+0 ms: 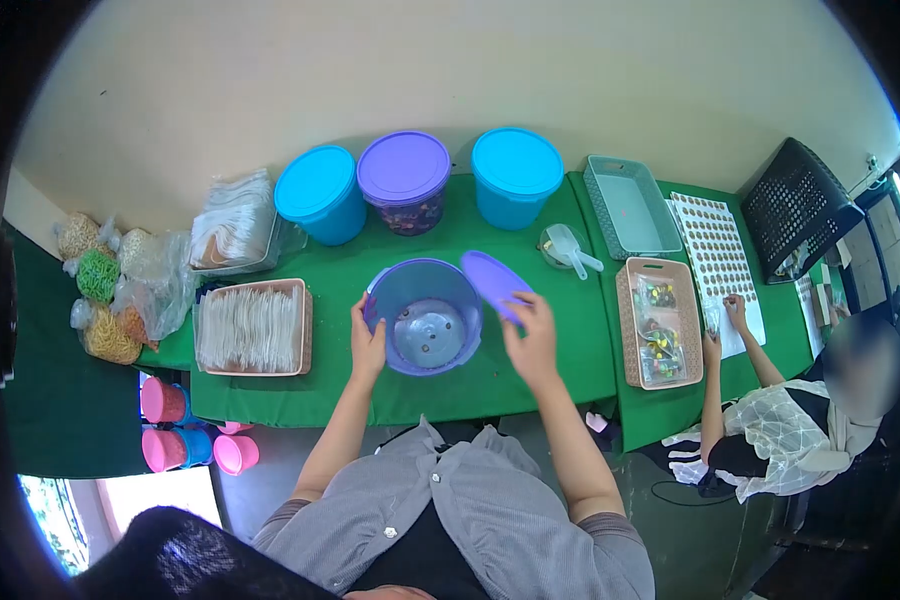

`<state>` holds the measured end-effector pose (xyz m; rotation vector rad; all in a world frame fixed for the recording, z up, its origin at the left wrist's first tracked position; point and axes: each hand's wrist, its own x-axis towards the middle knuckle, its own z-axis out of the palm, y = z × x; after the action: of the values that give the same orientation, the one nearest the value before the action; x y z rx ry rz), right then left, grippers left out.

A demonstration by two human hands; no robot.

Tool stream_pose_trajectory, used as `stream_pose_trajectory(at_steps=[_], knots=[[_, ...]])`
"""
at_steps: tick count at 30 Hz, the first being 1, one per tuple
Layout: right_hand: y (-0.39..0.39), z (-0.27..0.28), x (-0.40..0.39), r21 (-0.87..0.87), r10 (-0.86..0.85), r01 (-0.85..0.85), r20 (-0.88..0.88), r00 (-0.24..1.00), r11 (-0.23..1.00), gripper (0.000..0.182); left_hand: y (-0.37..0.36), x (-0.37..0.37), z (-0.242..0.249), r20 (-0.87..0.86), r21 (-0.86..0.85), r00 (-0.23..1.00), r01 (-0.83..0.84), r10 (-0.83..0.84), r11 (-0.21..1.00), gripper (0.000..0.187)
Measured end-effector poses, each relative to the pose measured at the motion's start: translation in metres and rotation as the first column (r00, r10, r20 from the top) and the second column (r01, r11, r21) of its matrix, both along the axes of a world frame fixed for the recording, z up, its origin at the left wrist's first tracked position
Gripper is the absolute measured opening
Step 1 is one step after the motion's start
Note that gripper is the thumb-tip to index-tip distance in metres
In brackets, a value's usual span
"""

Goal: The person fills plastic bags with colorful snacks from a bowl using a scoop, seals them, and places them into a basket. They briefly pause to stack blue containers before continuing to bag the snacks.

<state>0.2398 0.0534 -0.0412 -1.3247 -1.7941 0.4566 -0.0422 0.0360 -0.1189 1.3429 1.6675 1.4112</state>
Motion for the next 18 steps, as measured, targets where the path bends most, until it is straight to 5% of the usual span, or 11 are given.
stream_pose_trajectory(at_steps=[4, 6, 9, 17, 18], knots=[[-0.023, 0.006, -0.042, -0.041, 0.221, -0.219, 0.060, 0.973, 0.975, 0.031, -0.003, 0.007, 0.003, 0.137, -0.072, 0.989, 0.055, -0.045, 0.996, 0.046], [-0.029, -0.002, -0.049, 0.074, 0.316, -0.369, 0.378, 0.870, 0.926, 0.037, -0.004, 0.014, 0.005, 0.247, -0.082, 0.967, 0.087, -0.064, 0.993, 0.052], [-0.049, -0.012, -0.060, 0.074, 0.412, -0.487, 0.433, 0.802, 0.870, 0.035, -0.007, 0.024, -0.001, 0.391, -0.005, 0.917, 0.087, -0.078, 0.996, 0.056], [-0.062, -0.016, -0.053, 0.024, 0.452, -0.506, 0.411, 0.791, 0.862, 0.037, -0.004, 0.019, -0.019, 0.374, -0.153, 0.926, 0.109, -0.045, 0.982, 0.045], [-0.060, -0.011, -0.051, -0.038, 0.508, -0.519, 0.276, 0.816, 0.854, 0.037, -0.004, 0.019, -0.022, 0.394, -0.149, 0.919, 0.089, -0.023, 0.985, 0.044]])
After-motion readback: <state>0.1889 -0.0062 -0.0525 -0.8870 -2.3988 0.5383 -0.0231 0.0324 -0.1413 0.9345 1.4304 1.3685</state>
